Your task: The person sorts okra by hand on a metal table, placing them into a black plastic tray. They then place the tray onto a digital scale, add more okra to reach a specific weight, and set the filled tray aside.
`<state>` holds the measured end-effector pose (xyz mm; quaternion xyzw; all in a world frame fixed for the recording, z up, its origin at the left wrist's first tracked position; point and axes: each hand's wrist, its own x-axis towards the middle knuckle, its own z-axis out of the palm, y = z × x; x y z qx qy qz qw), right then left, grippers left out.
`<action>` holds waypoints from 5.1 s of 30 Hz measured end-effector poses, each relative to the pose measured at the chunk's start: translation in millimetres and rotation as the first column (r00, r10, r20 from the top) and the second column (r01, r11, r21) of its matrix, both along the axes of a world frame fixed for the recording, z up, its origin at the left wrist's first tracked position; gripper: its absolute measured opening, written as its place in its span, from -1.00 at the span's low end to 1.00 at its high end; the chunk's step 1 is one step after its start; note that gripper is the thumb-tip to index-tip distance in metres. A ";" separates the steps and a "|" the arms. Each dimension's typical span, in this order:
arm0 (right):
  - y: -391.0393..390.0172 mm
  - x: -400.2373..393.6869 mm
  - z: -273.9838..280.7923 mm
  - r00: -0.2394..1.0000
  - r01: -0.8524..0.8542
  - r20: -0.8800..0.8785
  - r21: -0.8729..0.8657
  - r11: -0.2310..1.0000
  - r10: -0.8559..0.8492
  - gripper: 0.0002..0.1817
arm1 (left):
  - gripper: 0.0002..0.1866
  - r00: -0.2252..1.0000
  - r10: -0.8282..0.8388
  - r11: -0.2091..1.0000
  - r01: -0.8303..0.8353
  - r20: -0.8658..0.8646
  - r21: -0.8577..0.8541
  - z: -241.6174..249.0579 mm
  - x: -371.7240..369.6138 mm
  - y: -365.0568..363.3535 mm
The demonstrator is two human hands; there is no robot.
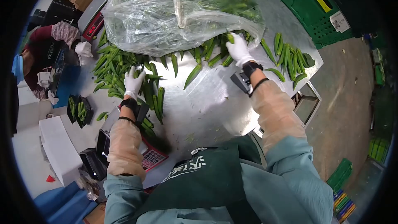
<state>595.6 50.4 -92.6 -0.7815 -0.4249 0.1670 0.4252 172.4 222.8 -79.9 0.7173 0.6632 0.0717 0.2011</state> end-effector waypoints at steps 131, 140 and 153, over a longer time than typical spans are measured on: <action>-57.2 -181.3 57.9 0.680 -0.369 0.483 -0.424 0.827 0.552 -0.69 | -0.71 0.719 -0.662 0.665 0.694 -0.213 0.276 20.8 10.5 -241.0; -49.2 -171.2 44.1 0.717 -0.344 0.483 -0.383 0.858 0.503 -0.80 | -0.55 0.906 -0.063 0.996 0.086 0.419 -0.036 48.5 4.6 -249.0; -49.2 -117.2 69.7 0.776 -0.616 -0.411 -0.330 0.715 0.479 -0.72 | -0.46 -0.219 0.787 0.592 0.533 0.577 -0.605 91.0 20.1 -246.4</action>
